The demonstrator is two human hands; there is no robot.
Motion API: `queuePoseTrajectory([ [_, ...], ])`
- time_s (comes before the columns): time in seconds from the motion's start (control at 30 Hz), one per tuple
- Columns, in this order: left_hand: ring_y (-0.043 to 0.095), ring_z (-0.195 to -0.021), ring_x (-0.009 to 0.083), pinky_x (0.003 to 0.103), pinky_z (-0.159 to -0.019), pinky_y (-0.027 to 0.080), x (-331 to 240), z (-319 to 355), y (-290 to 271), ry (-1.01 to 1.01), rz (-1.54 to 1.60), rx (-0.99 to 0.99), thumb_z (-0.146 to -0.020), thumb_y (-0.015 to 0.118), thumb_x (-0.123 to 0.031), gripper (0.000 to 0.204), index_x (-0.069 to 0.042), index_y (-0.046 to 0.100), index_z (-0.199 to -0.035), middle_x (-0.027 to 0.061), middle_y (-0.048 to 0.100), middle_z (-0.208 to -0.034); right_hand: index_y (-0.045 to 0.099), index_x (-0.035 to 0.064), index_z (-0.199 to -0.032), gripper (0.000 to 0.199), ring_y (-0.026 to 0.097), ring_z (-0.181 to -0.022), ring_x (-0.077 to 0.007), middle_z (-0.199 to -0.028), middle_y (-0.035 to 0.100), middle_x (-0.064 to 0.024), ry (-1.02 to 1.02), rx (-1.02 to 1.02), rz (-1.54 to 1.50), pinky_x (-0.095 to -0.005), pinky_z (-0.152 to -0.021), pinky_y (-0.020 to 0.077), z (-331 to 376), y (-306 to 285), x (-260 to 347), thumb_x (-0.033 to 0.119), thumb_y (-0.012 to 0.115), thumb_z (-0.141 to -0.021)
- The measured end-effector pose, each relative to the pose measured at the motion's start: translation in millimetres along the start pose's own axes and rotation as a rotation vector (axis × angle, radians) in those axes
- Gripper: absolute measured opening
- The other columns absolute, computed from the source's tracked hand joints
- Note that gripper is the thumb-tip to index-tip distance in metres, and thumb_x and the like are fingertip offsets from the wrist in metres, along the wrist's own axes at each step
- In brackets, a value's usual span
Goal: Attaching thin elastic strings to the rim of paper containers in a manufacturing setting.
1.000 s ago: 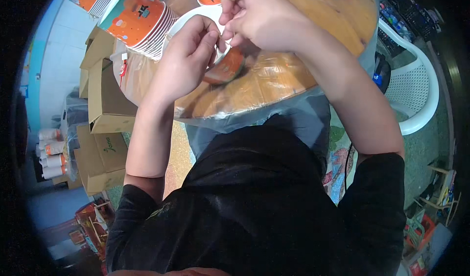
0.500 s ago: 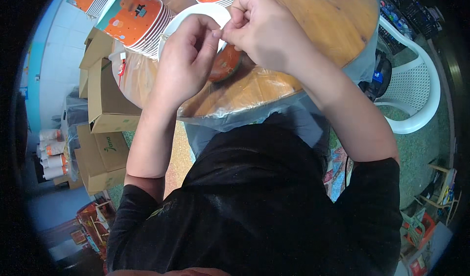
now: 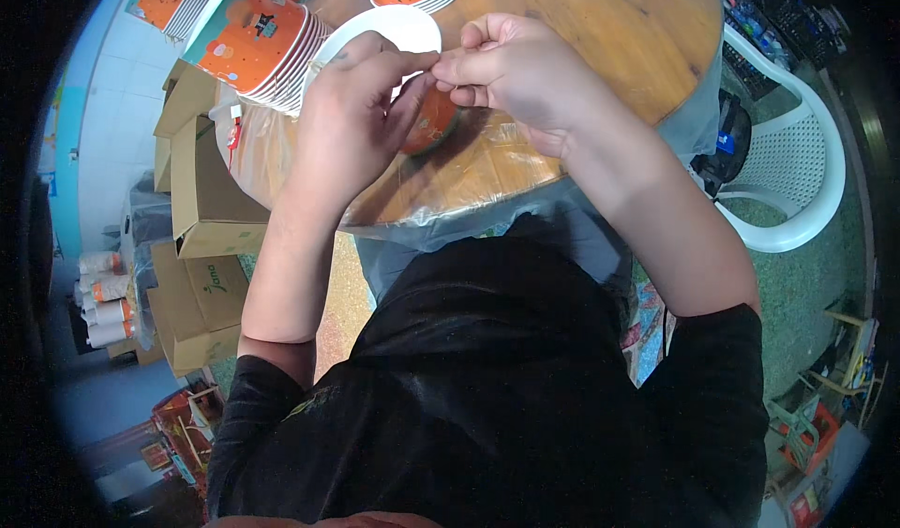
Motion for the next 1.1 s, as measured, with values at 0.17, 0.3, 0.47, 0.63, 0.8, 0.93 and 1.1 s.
queuePoseTrajectory([
  [0.17, 0.074, -0.081, 0.0347, 0.045, -0.070, 0.058, -5, -1, -4, 0.082, -0.174, 0.030, -0.093, 0.084, -0.009, 0.017, -0.005, 0.080, -0.110, 0.0128, 0.068, -0.092, 0.062, 0.0045, -0.113, 0.024, 0.077, -0.094, -0.0168, -0.106, 0.078, -0.0097, -0.055, 0.026, 0.054, -0.0275, -0.084, 0.0611, 6, -1, 1, 0.001, 0.081, -0.098],
  [0.3, 0.073, -0.086, 0.0363, 0.047, -0.074, 0.059, -6, -5, -3, 0.059, -0.111, 0.021, -0.095, 0.078, -0.013, 0.010, -0.004, 0.076, -0.098, 0.0145, 0.068, -0.092, 0.065, 0.0036, -0.106, 0.019, 0.076, -0.093, -0.0147, -0.104, 0.078, -0.0091, -0.260, 0.034, 0.168, -0.0305, -0.080, 0.0607, 9, 4, -6, 0.001, 0.081, -0.096],
  [0.47, 0.073, -0.090, 0.0350, 0.045, -0.083, 0.058, -1, -6, -6, -0.166, 0.137, 0.143, -0.098, 0.075, -0.014, 0.013, -0.002, 0.075, -0.102, 0.0159, 0.069, -0.093, 0.068, 0.0039, -0.095, 0.011, 0.077, -0.086, -0.0204, -0.095, 0.072, -0.0093, -0.660, -0.219, 0.891, -0.0365, -0.074, 0.0601, 19, 11, 2, 0.003, 0.078, -0.094],
  [0.63, 0.057, -0.087, 0.0040, 0.026, -0.076, 0.049, 17, -7, -2, -0.490, 0.545, 0.312, -0.113, 0.068, -0.016, 0.014, -0.002, 0.072, -0.113, -0.0050, 0.067, -0.096, 0.071, 0.0040, -0.101, 0.009, 0.078, -0.083, -0.0241, -0.098, 0.071, -0.0094, -0.865, -0.313, 0.953, -0.0361, -0.075, 0.0629, 17, 10, -20, 0.002, 0.078, -0.095],
  [0.8, 0.060, -0.092, 0.0026, 0.023, -0.080, 0.050, 20, -9, 1, -0.609, 0.622, 0.326, -0.116, 0.067, -0.016, 0.016, -0.001, 0.073, -0.117, -0.0045, 0.071, -0.101, 0.075, -0.0002, -0.108, 0.014, 0.081, -0.086, -0.0190, -0.103, 0.075, -0.0097, -0.768, -0.322, 0.634, -0.0314, -0.078, 0.0665, 26, 18, -38, 0.003, 0.083, -0.097],
  [0.93, 0.066, -0.095, 0.0047, 0.023, -0.084, 0.054, 21, -9, 3, -0.556, 0.625, 0.317, -0.115, 0.070, -0.015, 0.016, 0.001, 0.074, -0.117, -0.0009, 0.075, -0.103, 0.078, -0.0029, -0.114, 0.019, 0.082, -0.088, -0.0165, -0.106, 0.078, -0.0105, -0.653, -0.304, 0.571, -0.0286, -0.080, 0.0667, 23, 21, -48, 0.005, 0.085, -0.098],
  [1.1, 0.068, -0.096, 0.0061, 0.024, -0.086, 0.056, 20, -12, 2, -0.582, 0.573, 0.328, -0.114, 0.073, -0.016, 0.018, 0.001, 0.075, -0.117, 0.0007, 0.076, -0.104, 0.081, -0.0020, -0.115, 0.017, 0.081, -0.089, -0.0141, -0.103, 0.083, -0.0107, -0.385, -0.315, 0.377, -0.0275, -0.080, 0.0656, 16, 15, -47, 0.006, 0.084, -0.100],
])
Point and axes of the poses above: each hand's wrist, its own z-axis away from the middle knuckle, its own y-axis out of the palm, x = y × z, the point moved 1 cm from there along -z, towards the middle knuckle
